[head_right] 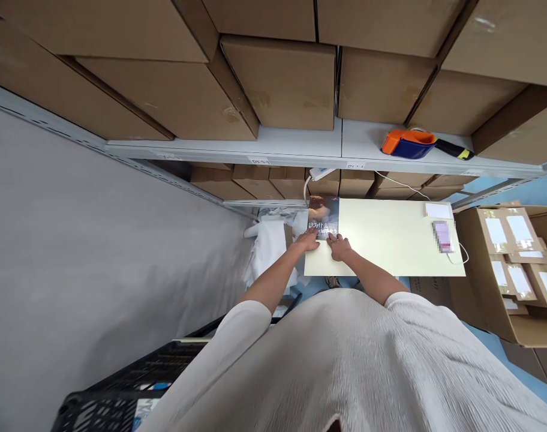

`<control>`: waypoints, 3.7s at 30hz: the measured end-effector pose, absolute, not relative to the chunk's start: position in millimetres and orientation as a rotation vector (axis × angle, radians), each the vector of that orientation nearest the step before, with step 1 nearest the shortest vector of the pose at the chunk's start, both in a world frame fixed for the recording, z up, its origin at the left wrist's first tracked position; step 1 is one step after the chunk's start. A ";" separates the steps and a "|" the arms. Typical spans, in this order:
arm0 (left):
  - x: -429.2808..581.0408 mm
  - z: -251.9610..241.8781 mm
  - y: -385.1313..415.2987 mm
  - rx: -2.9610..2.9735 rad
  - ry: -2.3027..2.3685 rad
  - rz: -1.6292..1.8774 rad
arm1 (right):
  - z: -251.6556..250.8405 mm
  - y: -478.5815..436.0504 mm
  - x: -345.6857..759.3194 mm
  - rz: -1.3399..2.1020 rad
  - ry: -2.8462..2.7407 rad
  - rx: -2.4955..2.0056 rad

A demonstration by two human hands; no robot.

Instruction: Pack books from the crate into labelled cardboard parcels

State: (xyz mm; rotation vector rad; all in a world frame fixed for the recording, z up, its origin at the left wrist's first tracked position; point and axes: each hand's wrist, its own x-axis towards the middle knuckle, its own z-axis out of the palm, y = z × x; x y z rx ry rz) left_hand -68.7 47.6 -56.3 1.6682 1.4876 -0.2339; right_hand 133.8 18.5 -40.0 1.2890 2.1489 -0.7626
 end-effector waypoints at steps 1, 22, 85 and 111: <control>-68.9 -55.1 46.8 1.674 1.487 -0.246 | -40.7 17.8 133.5 -0.769 2.143 1.295; 51.2 -15.3 -10.9 1.796 1.547 -0.046 | 46.3 25.5 322.4 -0.636 2.512 1.801; 220.0 -24.3 -67.5 1.681 1.546 0.257 | -10.0 -24.3 508.0 -0.626 2.477 2.168; -74.1 -28.3 -236.0 0.859 2.171 0.884 | 29.7 -63.2 96.0 -0.675 2.843 0.997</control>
